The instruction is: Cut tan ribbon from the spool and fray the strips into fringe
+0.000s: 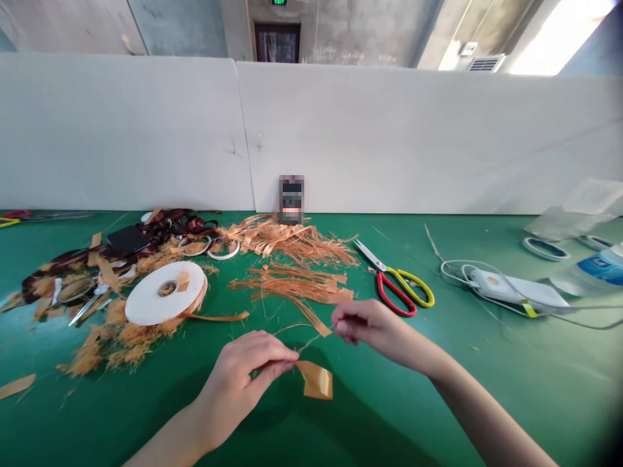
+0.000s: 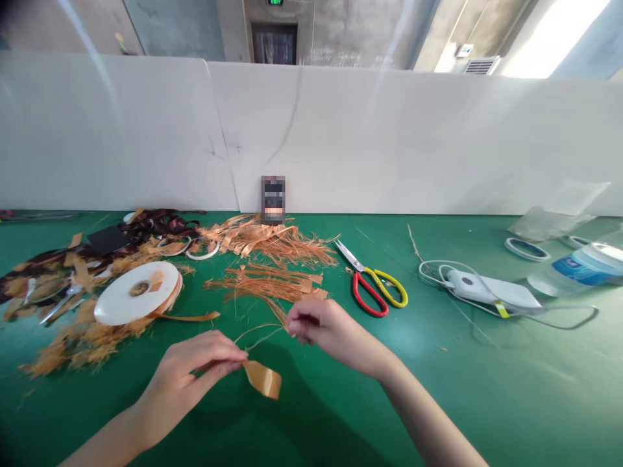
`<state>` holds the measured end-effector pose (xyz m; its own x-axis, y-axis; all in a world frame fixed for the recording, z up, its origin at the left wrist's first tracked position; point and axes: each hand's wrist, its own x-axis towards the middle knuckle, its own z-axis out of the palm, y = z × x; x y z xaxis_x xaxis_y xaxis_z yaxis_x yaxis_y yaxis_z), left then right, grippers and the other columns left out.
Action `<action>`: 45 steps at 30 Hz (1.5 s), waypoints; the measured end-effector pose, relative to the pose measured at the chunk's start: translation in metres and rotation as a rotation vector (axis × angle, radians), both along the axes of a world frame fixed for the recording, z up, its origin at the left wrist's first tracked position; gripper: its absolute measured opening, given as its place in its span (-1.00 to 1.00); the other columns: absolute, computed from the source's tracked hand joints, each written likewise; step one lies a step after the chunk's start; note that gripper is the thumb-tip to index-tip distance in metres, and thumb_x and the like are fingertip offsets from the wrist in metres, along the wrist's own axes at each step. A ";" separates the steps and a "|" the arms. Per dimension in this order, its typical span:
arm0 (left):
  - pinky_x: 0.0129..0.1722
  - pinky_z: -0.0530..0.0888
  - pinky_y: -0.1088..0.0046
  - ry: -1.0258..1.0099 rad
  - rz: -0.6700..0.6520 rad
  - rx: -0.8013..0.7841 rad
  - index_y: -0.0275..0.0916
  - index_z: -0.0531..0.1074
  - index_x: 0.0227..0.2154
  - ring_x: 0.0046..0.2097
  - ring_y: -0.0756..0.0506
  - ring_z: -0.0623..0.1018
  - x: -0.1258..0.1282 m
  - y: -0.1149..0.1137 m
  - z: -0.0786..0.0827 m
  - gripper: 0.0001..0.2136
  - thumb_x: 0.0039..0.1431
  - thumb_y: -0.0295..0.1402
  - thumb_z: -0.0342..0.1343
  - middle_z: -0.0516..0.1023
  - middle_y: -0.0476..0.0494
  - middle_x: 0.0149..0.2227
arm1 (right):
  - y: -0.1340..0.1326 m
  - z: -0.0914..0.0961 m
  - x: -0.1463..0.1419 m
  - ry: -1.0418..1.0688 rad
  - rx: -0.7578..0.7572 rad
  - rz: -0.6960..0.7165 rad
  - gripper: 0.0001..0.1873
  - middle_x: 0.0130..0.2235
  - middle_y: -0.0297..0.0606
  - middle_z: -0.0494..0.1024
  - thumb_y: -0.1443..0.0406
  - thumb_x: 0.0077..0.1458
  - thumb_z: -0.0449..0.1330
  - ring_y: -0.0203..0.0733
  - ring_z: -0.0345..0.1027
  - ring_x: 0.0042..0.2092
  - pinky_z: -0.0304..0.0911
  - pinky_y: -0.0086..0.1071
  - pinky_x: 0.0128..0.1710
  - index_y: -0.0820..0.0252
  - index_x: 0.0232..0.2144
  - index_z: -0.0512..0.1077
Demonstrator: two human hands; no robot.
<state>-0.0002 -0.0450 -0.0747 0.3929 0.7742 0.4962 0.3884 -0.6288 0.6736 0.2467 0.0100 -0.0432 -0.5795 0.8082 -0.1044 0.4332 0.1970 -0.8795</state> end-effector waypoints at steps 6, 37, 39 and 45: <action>-0.48 0.52 0.49 -0.152 -0.028 -0.223 -0.10 0.58 -0.36 -0.45 -0.04 0.60 0.002 -0.004 0.014 -0.94 0.12 -0.39 0.22 0.65 0.01 -0.46 | 0.006 0.019 0.005 0.096 0.195 -0.305 -0.77 -0.36 -0.23 0.44 0.12 0.20 0.06 -0.17 0.32 -0.27 0.23 -0.29 -0.20 0.15 -0.30 0.34; -0.28 0.50 0.33 -0.472 0.639 -0.378 -0.25 0.41 -0.48 -0.35 -0.04 0.52 -0.145 0.177 0.046 -0.83 0.01 -0.29 0.26 0.51 -0.05 -0.47 | 0.061 -0.040 0.062 0.697 0.128 -0.827 -0.70 -0.22 -0.23 0.60 0.10 0.16 0.13 -0.18 0.45 -0.19 0.34 -0.38 -0.23 0.15 -0.41 0.53; -0.19 0.49 0.21 -0.411 0.692 -0.296 -0.23 0.42 -0.46 -0.33 -0.07 0.54 -0.163 0.186 0.053 -0.76 -0.04 -0.19 0.29 0.53 -0.02 -0.47 | 0.069 -0.058 0.071 0.764 0.032 -0.835 -0.70 -0.20 -0.19 0.57 0.13 0.19 0.13 -0.20 0.45 -0.22 0.36 -0.34 -0.23 0.22 -0.40 0.50; -0.22 0.31 0.02 -0.178 0.972 0.134 -0.16 0.42 -0.37 -0.06 -0.27 0.55 -0.185 0.198 0.080 -0.53 0.07 0.18 -0.05 0.60 -0.17 -0.18 | 0.077 -0.096 0.088 0.914 -0.180 -0.842 -0.67 0.01 -0.15 0.44 0.20 0.23 0.13 -0.13 0.41 -0.08 0.38 -0.15 -0.12 0.20 0.00 0.36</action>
